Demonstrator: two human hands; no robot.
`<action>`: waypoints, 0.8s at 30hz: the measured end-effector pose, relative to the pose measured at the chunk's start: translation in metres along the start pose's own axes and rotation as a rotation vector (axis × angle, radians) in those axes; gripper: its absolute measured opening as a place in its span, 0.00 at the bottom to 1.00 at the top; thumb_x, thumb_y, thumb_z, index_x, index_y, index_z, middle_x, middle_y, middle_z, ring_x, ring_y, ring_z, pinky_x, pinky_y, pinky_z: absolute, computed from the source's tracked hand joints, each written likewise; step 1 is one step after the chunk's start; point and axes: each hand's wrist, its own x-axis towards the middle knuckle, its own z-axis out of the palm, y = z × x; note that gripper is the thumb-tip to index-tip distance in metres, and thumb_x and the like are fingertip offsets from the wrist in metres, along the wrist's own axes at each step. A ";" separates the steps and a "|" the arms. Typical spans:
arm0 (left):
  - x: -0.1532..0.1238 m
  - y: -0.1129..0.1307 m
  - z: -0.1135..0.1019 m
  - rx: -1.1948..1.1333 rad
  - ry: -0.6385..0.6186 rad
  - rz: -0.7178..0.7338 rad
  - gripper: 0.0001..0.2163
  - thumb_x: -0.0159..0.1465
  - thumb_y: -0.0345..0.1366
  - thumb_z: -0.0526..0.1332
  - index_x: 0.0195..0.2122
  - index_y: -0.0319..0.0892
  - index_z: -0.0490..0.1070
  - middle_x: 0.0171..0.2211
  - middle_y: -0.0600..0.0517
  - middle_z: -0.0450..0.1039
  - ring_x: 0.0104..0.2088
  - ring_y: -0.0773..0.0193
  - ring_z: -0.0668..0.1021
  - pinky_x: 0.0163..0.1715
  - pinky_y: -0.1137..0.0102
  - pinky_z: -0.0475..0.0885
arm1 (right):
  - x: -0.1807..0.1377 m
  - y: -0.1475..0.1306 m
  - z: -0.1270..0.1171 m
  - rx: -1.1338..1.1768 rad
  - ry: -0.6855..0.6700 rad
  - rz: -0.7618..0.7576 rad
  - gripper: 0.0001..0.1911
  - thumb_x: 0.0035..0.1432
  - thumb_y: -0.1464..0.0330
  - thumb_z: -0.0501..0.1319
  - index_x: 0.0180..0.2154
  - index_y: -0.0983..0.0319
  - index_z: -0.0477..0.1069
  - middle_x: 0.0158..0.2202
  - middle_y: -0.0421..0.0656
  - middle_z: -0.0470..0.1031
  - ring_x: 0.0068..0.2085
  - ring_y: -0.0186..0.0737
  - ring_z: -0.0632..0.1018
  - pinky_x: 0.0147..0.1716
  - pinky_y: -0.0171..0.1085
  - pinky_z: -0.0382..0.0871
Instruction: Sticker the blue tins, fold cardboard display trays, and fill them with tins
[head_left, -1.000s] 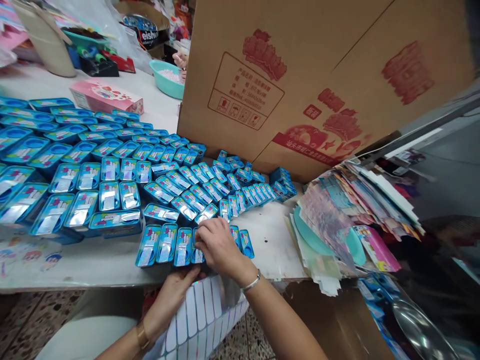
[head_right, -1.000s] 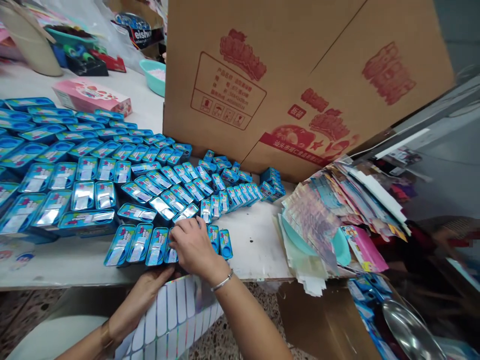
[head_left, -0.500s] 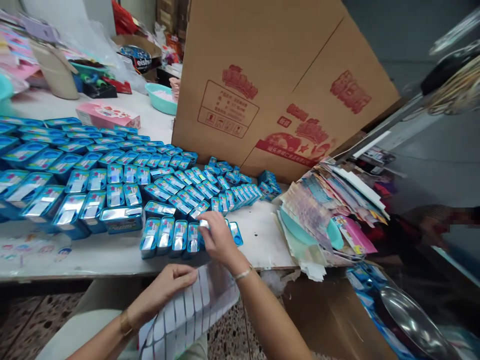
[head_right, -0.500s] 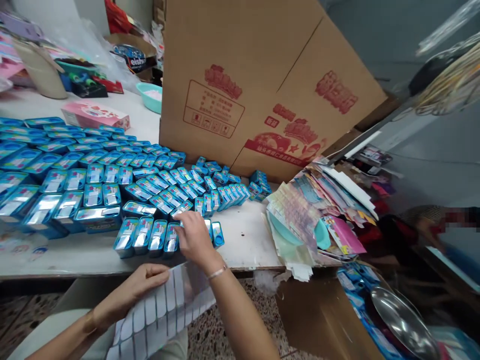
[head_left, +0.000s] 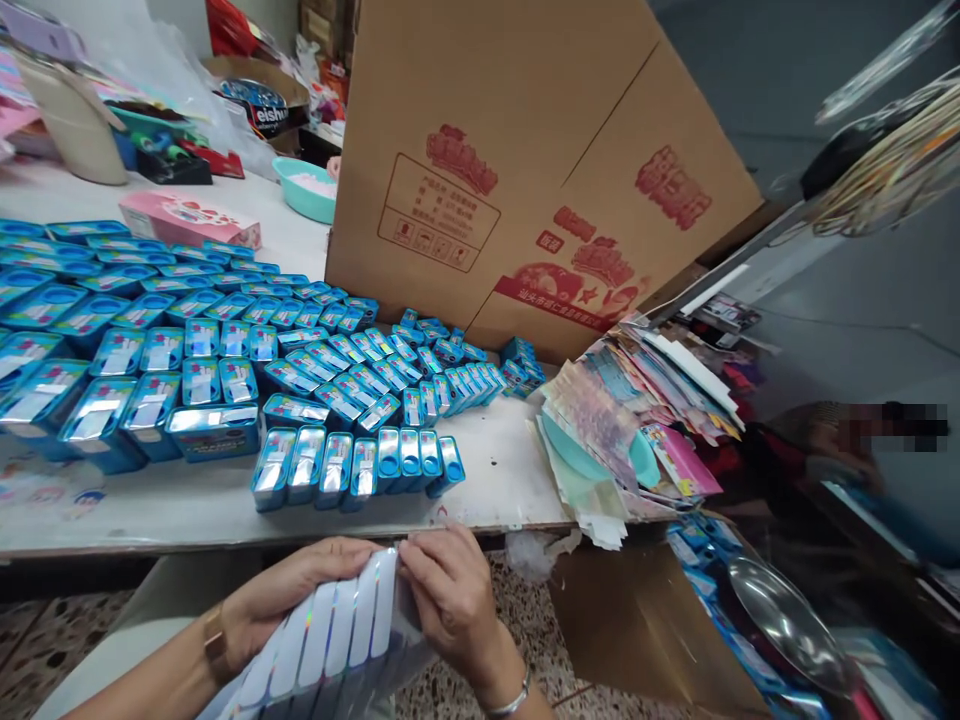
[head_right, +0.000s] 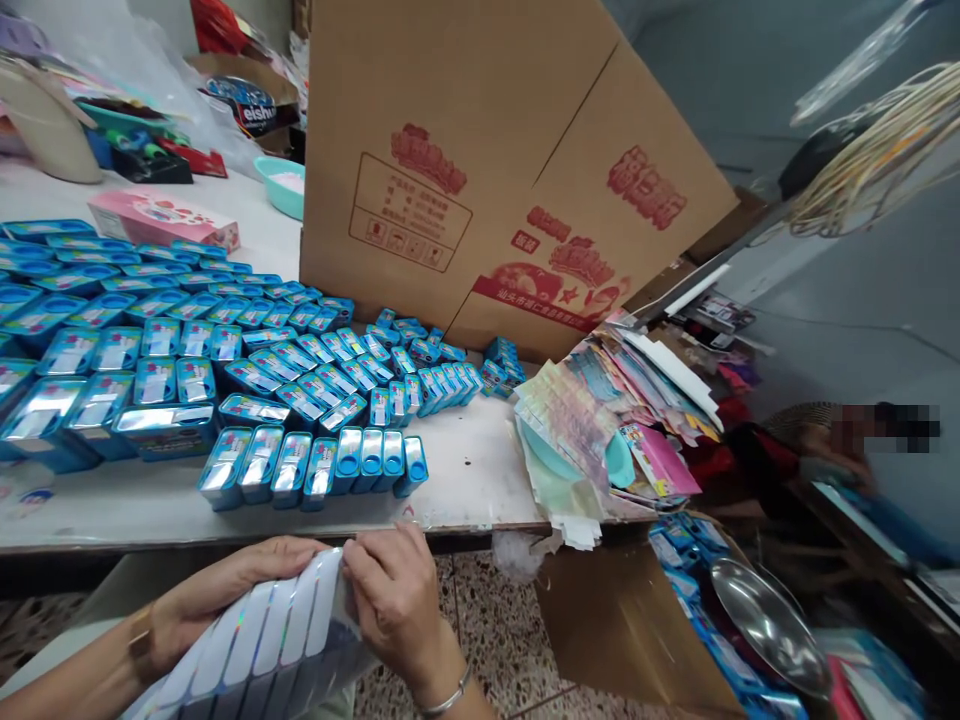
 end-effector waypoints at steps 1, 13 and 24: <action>0.001 -0.001 0.000 -0.027 0.003 -0.012 0.14 0.56 0.35 0.71 0.43 0.34 0.80 0.35 0.44 0.81 0.31 0.65 0.78 0.36 0.73 0.70 | -0.002 0.000 0.000 -0.003 0.015 -0.005 0.19 0.62 0.75 0.58 0.54 0.55 0.69 0.46 0.45 0.78 0.47 0.44 0.76 0.54 0.49 0.62; 0.026 -0.009 -0.035 0.773 0.443 0.259 0.25 0.49 0.39 0.71 0.50 0.40 0.75 0.20 0.61 0.59 0.23 0.69 0.62 0.23 0.74 0.54 | 0.054 0.014 -0.027 0.350 -0.051 0.305 0.06 0.67 0.72 0.54 0.35 0.58 0.66 0.34 0.40 0.71 0.40 0.39 0.72 0.44 0.39 0.62; 0.063 -0.008 -0.007 0.565 0.476 0.400 0.27 0.58 0.61 0.59 0.32 0.38 0.76 0.24 0.54 0.65 0.27 0.66 0.63 0.28 0.72 0.59 | 0.122 0.066 0.013 0.394 -0.182 0.302 0.04 0.62 0.73 0.62 0.34 0.59 0.72 0.35 0.37 0.76 0.41 0.37 0.73 0.45 0.36 0.59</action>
